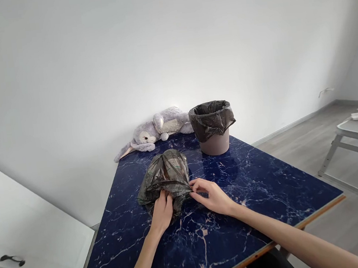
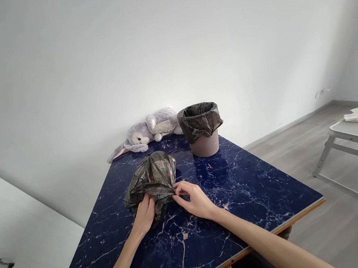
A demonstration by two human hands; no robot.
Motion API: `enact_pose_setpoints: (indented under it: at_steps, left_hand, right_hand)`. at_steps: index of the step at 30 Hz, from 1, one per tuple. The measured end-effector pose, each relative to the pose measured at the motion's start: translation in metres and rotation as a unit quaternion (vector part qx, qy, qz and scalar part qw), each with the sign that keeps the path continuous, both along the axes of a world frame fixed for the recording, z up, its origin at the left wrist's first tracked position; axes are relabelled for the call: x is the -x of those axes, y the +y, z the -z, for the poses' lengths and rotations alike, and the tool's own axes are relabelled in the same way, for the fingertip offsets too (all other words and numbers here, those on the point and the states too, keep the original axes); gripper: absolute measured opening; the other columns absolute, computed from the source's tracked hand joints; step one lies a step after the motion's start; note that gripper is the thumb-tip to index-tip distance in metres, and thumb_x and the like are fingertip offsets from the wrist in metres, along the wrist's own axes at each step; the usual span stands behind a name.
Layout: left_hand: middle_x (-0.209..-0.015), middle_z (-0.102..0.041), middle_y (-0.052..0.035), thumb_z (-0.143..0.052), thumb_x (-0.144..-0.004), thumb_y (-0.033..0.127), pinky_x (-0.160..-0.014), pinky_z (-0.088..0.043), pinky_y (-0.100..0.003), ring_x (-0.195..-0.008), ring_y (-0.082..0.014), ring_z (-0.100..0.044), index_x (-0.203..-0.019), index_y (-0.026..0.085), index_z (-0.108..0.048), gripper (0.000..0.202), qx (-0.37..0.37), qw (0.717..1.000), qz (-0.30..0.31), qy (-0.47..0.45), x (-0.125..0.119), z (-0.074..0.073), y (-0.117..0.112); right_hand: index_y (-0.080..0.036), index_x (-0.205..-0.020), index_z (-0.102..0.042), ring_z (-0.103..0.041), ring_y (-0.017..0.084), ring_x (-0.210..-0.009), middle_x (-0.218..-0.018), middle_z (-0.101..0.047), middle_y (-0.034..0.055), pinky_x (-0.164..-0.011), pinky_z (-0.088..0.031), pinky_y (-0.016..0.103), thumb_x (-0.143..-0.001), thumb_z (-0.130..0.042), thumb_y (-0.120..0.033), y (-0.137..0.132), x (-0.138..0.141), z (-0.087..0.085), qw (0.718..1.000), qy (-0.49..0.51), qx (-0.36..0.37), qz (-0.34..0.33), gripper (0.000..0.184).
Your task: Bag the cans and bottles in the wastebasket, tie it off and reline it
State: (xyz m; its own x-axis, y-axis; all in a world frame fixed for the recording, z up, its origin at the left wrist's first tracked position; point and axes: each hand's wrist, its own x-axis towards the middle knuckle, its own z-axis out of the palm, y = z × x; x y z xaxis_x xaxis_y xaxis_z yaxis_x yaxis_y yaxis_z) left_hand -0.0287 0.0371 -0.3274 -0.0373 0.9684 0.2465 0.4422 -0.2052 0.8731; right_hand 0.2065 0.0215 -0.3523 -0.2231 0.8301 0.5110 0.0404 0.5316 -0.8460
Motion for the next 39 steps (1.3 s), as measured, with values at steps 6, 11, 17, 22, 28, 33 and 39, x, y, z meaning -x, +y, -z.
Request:
enact_pose_setpoints:
  at_steps: [6,11,17,22,28,33,39]
  left_hand:
    - [-0.114,-0.08,-0.0136,-0.073,-0.087,0.053,-0.101,-0.055,-0.045,-0.116,-0.036,-0.072,-0.113,0.023,-0.073,0.04,0.039,0.997,0.069,-0.023,-0.002,-0.001,0.002]
    - [-0.124,-0.077,-0.0135,-0.083,-0.082,0.05,-0.114,-0.049,-0.047,-0.134,-0.0362,-0.064,-0.118,0.023,-0.072,0.046,0.038,0.995,0.018,-0.095,-0.001,0.002,0.008]
    - [-0.134,-0.072,-0.0198,-0.088,-0.078,0.051,-0.101,-0.054,-0.05,-0.125,-0.0411,-0.067,-0.117,0.021,-0.073,0.051,0.049,0.987,-0.099,-0.12,0.013,-0.001,0.012]
    - [-0.125,-0.075,-0.0175,-0.09,-0.073,0.045,-0.101,-0.054,-0.047,-0.125,-0.0379,-0.067,-0.111,0.021,-0.074,0.047,0.03,0.974,-0.131,-0.185,0.024,-0.002,0.017]
    - [-0.104,-0.078,-0.0147,-0.076,-0.078,0.05,-0.089,-0.06,-0.046,-0.103,-0.0339,-0.074,-0.106,0.02,-0.074,0.041,0.025,0.953,-0.119,-0.276,0.033,0.0,0.027]
    - [-0.105,-0.078,-0.0137,-0.067,-0.085,0.052,-0.084,-0.063,-0.046,-0.1,-0.0328,-0.074,-0.104,0.024,-0.074,0.035,0.035,0.944,-0.1,-0.312,0.03,-0.002,0.024]
    - [-0.096,-0.074,-0.0073,-0.072,-0.083,0.055,-0.077,-0.062,-0.04,-0.083,-0.0247,-0.071,-0.098,0.024,-0.07,0.035,0.037,0.935,-0.129,-0.329,0.031,-0.003,0.023]
  right_hand:
    - [-0.024,-0.085,-0.063,-0.071,0.023,-0.105,-0.12,-0.073,0.0079,-0.094,-0.056,0.038,-0.098,-0.068,-0.037,-0.007,-0.002,-0.008,0.993,-0.075,-0.058,-0.073,0.019]
    - [-0.023,-0.083,-0.063,-0.066,0.018,-0.081,-0.104,-0.073,0.006,-0.075,-0.056,0.031,-0.098,-0.067,-0.04,-0.006,-0.002,-0.009,0.996,-0.06,-0.023,-0.067,0.023]
    - [-0.022,-0.083,-0.063,-0.065,0.017,-0.069,-0.077,-0.07,0.0011,-0.069,-0.051,0.03,-0.097,-0.069,-0.044,-0.005,-0.004,-0.008,0.993,-0.012,0.053,-0.107,0.026]
    - [-0.022,-0.082,-0.062,-0.066,0.016,-0.064,-0.07,-0.07,-0.0011,-0.068,-0.051,0.029,-0.091,-0.076,-0.054,-0.001,-0.004,-0.006,0.988,0.046,0.1,-0.109,0.036]
    - [-0.022,-0.081,-0.058,-0.065,0.014,-0.061,-0.067,-0.062,-0.0043,-0.064,-0.047,0.027,-0.087,-0.078,-0.06,0.004,-0.003,-0.003,0.979,0.103,0.142,-0.1,0.044]
    - [-0.021,-0.082,-0.059,-0.065,0.014,-0.061,-0.069,-0.061,-0.0042,-0.064,-0.047,0.027,-0.088,-0.078,-0.06,0.004,-0.002,-0.001,0.978,0.098,0.141,-0.114,0.043]
    - [-0.022,-0.081,-0.058,-0.059,0.013,-0.056,-0.064,-0.061,-0.0049,-0.058,-0.041,0.026,-0.084,-0.08,-0.063,0.006,-0.003,-0.004,0.976,0.117,0.157,-0.095,0.047]
